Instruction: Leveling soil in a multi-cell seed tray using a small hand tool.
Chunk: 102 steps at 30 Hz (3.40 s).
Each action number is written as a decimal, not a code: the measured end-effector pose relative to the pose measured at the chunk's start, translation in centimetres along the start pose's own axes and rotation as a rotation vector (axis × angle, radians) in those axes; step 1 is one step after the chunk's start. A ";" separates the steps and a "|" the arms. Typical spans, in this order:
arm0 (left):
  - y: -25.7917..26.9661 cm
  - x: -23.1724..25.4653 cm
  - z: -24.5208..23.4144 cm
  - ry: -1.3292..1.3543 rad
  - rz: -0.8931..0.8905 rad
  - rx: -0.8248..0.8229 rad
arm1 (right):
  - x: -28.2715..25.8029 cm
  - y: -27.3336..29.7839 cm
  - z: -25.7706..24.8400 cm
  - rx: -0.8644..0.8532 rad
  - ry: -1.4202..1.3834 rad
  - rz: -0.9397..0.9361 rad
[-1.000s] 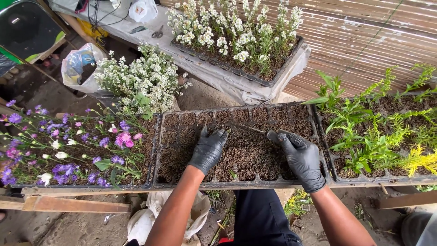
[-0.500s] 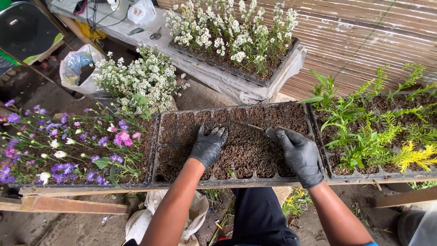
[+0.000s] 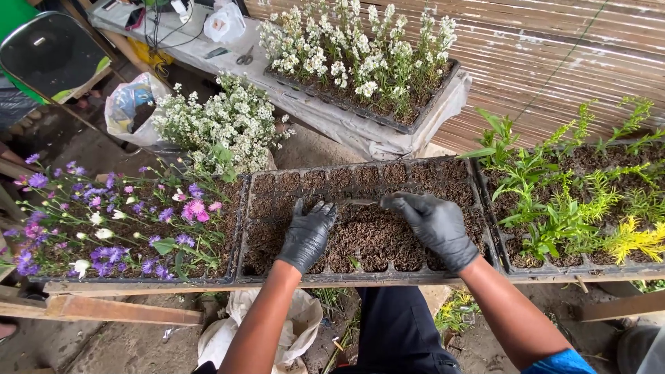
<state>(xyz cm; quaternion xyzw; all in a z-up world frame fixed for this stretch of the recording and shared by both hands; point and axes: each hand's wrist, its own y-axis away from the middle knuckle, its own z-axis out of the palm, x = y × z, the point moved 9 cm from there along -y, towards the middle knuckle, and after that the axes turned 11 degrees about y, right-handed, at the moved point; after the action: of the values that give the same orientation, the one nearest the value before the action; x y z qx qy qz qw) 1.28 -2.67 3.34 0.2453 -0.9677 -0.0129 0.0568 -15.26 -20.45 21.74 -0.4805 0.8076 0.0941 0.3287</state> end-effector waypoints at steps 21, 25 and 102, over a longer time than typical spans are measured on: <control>-2.1 2.2 -3.1 0.072 -0.035 -0.055 | 4.8 3.0 -3.4 0.122 -0.098 0.276; -3.6 1.0 0.6 0.056 -0.039 -0.105 | 5.5 3.2 -4.1 0.185 -0.150 0.282; -6.5 5.2 6.4 -0.043 0.121 -0.008 | 10.8 5.4 -6.4 0.273 0.104 0.208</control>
<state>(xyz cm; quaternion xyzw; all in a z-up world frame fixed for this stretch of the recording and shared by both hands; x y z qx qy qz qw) -0.97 -10.87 -2.84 0.1856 -0.9817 -0.0187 0.0377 -26.07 -28.38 19.10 -0.3494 0.8742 -0.0078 0.3370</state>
